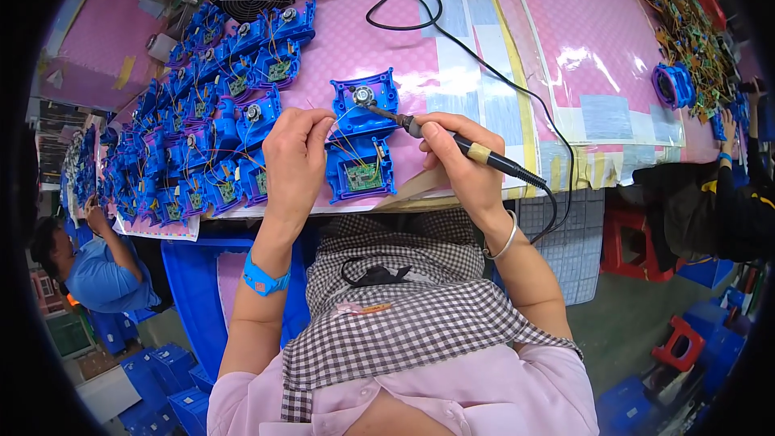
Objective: Soldering wires onto small blue cooling fans at a factory workbench.
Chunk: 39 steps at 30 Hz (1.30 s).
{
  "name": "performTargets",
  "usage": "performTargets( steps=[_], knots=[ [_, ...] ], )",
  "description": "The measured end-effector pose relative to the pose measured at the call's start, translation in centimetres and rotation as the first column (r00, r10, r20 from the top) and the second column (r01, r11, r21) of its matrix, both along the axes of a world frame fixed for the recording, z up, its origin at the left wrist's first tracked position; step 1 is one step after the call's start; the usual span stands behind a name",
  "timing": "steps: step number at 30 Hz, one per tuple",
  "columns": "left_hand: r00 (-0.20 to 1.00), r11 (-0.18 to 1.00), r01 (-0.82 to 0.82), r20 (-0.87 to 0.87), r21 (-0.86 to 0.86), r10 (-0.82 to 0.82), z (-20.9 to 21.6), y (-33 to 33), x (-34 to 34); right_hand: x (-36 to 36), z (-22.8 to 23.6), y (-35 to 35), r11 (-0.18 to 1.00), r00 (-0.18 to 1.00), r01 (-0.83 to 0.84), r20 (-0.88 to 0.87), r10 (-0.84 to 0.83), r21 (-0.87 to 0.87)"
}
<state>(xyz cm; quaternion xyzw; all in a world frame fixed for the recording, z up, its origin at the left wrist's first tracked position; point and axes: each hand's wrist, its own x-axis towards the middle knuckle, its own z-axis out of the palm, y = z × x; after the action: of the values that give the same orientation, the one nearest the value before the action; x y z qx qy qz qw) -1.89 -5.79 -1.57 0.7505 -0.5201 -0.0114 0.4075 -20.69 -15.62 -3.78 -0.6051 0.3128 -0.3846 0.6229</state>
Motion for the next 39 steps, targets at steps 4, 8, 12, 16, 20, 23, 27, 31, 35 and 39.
performTargets(
  steps=[4,8,12,16,20,23,27,31,35,39],
  knots=[
    [1.000,1.000,0.010,0.006,0.006,-0.010,-0.2,-0.1,0.1,0.1,0.2,0.0,1.000,1.000,0.024,-0.008,-0.024,0.011],
    [1.000,1.000,0.017,0.022,0.001,-0.017,-0.4,-0.2,0.1,0.1,0.3,0.2,1.000,1.000,0.021,-0.011,-0.021,0.002],
    [1.000,1.000,0.020,0.021,-0.023,-0.020,-0.4,-0.3,0.0,-0.1,0.2,0.2,0.989,0.998,0.007,-0.056,-0.016,-0.148],
    [1.000,0.999,0.025,0.007,-0.029,-0.025,0.2,-0.1,-0.7,-1.1,0.2,-0.3,0.956,0.996,0.088,0.001,-0.091,-0.281],
    [0.998,0.998,0.059,0.006,-0.037,-0.059,0.4,-0.4,-1.4,-1.8,1.1,-1.7,0.985,0.990,0.084,-0.100,-0.100,-0.148],
    [0.994,0.994,0.108,-0.036,0.034,-0.107,0.0,-0.9,-1.7,-1.7,1.1,-2.0,0.986,0.989,0.046,-0.135,-0.068,-0.159],
    [0.993,0.993,0.117,-0.016,0.028,-0.117,-0.5,-1.5,-1.7,-1.0,0.9,-2.1,0.972,0.989,0.011,-0.141,-0.045,-0.234],
    [0.993,0.992,0.120,-0.020,0.029,-0.120,-0.7,-1.9,-1.8,-1.1,0.5,-2.3,0.964,0.988,0.008,-0.149,-0.049,-0.267],
    [0.996,0.995,0.088,0.004,0.043,-0.089,-0.7,-2.0,-1.8,-0.9,0.7,-2.3,0.966,0.988,0.004,-0.149,-0.043,-0.258],
    [0.995,0.995,0.096,0.007,0.028,-0.096,-1.1,-2.3,-1.8,-1.1,0.6,-2.3,0.966,0.988,-0.002,-0.149,-0.038,-0.258]
  ],
)
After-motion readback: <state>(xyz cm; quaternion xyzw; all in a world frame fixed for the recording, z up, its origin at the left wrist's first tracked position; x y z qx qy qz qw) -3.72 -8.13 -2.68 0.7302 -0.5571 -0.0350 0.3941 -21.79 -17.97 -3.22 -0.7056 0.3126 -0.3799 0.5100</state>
